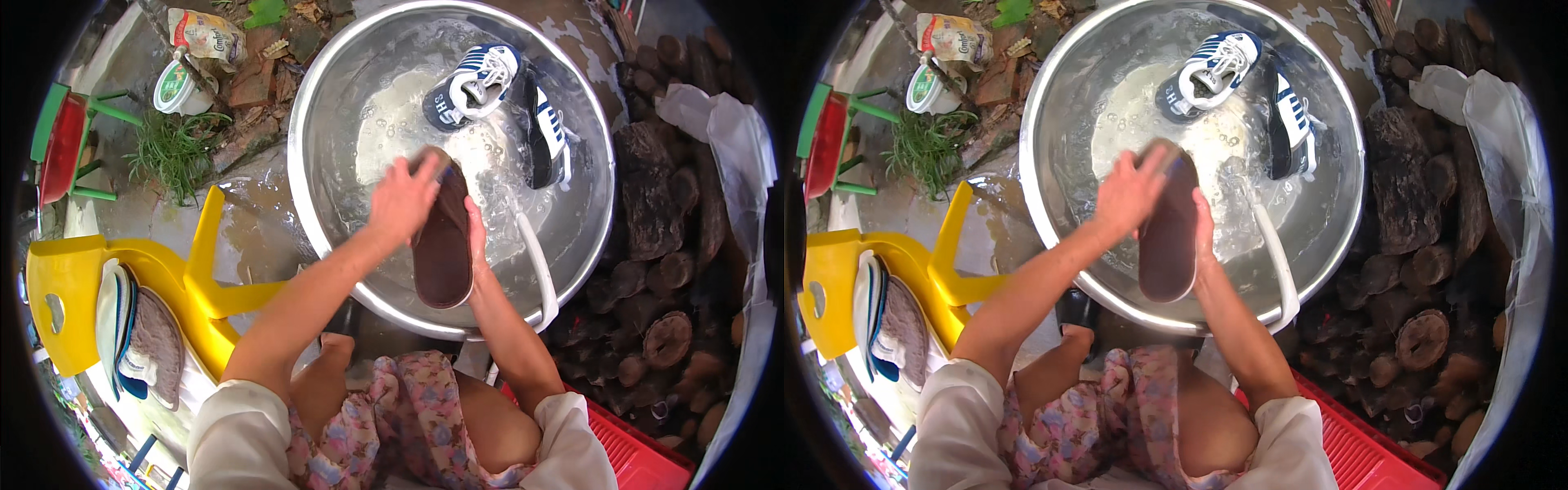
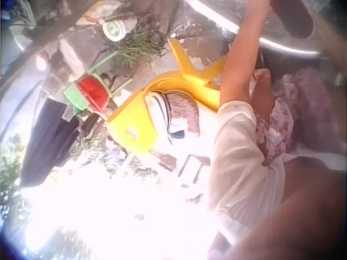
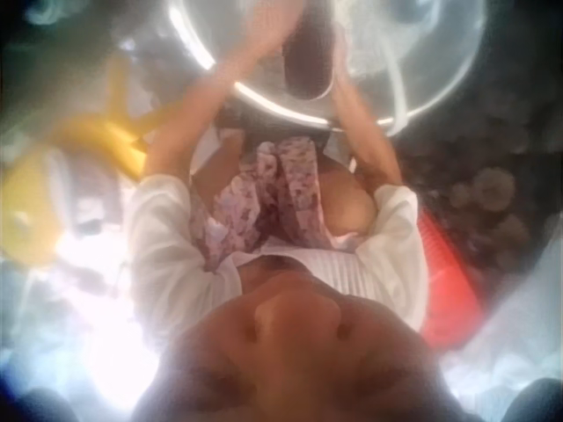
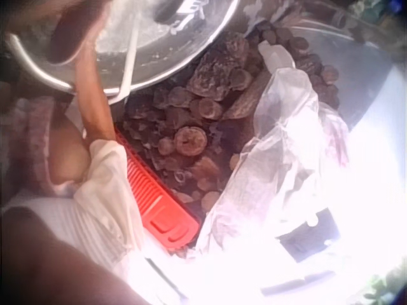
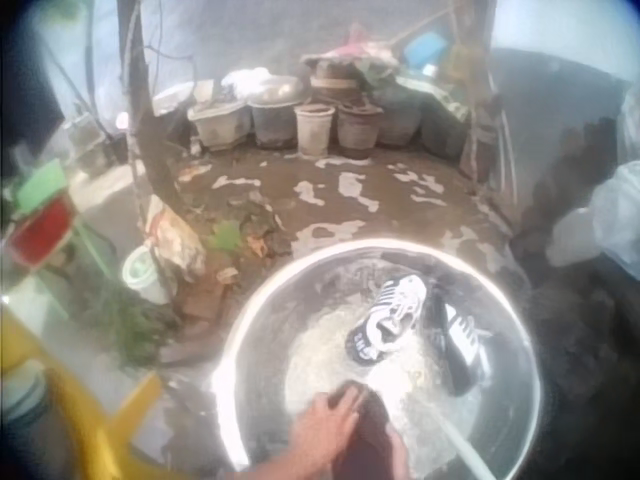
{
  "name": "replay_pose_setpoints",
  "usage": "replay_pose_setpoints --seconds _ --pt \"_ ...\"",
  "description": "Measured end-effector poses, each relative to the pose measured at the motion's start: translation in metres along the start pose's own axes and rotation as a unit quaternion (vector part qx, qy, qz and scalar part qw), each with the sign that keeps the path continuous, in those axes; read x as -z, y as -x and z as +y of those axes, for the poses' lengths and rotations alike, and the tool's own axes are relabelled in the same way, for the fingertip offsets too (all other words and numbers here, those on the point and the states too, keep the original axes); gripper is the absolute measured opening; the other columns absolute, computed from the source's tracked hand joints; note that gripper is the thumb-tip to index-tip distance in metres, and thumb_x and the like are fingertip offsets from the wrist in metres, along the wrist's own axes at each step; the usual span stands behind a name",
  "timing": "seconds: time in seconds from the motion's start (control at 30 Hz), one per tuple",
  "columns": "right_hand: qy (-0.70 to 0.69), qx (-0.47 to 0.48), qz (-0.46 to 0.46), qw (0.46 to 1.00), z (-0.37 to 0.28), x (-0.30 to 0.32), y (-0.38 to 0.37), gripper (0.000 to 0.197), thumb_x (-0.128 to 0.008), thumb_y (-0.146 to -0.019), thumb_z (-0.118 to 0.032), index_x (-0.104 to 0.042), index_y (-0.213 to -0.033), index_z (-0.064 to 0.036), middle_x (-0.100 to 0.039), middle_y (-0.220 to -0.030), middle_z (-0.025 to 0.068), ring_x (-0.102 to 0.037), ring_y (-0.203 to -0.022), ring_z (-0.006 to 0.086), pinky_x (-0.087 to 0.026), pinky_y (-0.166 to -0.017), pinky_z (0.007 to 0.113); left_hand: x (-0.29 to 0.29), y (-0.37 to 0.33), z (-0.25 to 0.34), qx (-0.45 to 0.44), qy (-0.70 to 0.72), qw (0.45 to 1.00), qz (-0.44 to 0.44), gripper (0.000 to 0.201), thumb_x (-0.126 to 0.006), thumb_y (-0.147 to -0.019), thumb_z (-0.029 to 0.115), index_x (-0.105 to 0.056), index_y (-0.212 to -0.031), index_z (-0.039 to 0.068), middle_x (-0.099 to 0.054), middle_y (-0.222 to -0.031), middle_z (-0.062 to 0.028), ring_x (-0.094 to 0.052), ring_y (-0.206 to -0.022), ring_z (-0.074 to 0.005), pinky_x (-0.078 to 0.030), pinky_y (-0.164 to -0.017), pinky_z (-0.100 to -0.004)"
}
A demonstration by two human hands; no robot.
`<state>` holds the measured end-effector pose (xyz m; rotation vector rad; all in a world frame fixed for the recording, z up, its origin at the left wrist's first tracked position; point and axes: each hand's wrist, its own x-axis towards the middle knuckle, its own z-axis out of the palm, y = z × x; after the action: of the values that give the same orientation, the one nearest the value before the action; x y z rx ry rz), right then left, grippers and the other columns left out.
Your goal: The person cleans several shoes in a large metal basin filled with soapy water. They scrub a blue slipper and a brown shoe using a handheld brush, then thoroughly scrub a white and blue athletic shoe, cleaning the sides, soles, and laces.
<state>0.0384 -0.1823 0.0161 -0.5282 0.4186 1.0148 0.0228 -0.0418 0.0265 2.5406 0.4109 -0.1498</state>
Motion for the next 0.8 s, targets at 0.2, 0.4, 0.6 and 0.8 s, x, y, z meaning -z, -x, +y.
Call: replay_pose_setpoints --seconds 0.2,0.4,0.6,0.8 --pt "0.0 -0.042 -0.026 0.999 0.006 -0.018 0.0 0.065 -0.041 -0.089 -0.056 -0.045 -0.131 -0.0056 -0.06 -0.11 0.0166 -0.061 -0.094 0.0322 -0.054 -0.075 0.047 0.004 -0.004 -0.035 0.152 0.054 0.986 0.05 0.048 -0.045 -0.094 0.032 -0.033 -0.139 0.019 -0.041 -0.113 -0.0246 -0.052 -0.098 -0.0453 -0.047 -0.083 -0.0492" --pt "-0.01 0.063 0.063 0.996 -0.02 0.033 -0.019 0.06 -0.041 -0.091 -0.053 -0.051 -0.127 -0.0064 -0.06 -0.113 0.0151 -0.059 -0.099 0.0309 -0.049 -0.088 0.043 -0.025 0.06 0.013 0.019 0.179 0.983 -0.039 0.05 -0.048 -0.093 0.032 -0.034 -0.139 0.018 -0.04 -0.113 -0.0269 -0.055 -0.092 -0.0469 -0.047 -0.08 -0.0503" --pt "-0.044 0.043 0.053 0.997 -0.017 0.012 -0.004 0.066 -0.037 -0.09 -0.058 -0.047 -0.131 -0.0073 -0.055 -0.124 0.0156 -0.054 -0.11 0.0327 -0.042 -0.097 0.047 -0.003 0.042 0.012 -0.117 0.034 0.992 -0.042 0.052 -0.056 -0.088 0.028 -0.039 -0.136 0.02 -0.043 -0.114 -0.0232 -0.055 -0.095 -0.0444 -0.051 -0.078 -0.0455" --pt "-0.014 0.075 0.051 0.996 -0.022 0.011 -0.017 0.058 -0.038 -0.093 -0.051 -0.05 -0.128 -0.0057 -0.057 -0.121 0.0133 -0.055 -0.11 0.0267 -0.045 -0.095 0.04 -0.014 0.003 -0.003 0.044 0.102 0.993 0.045 0.047 -0.051 -0.091 0.03 -0.038 -0.135 0.019 -0.045 -0.105 -0.0225 -0.053 -0.095 -0.0433 -0.047 -0.08 -0.0485"
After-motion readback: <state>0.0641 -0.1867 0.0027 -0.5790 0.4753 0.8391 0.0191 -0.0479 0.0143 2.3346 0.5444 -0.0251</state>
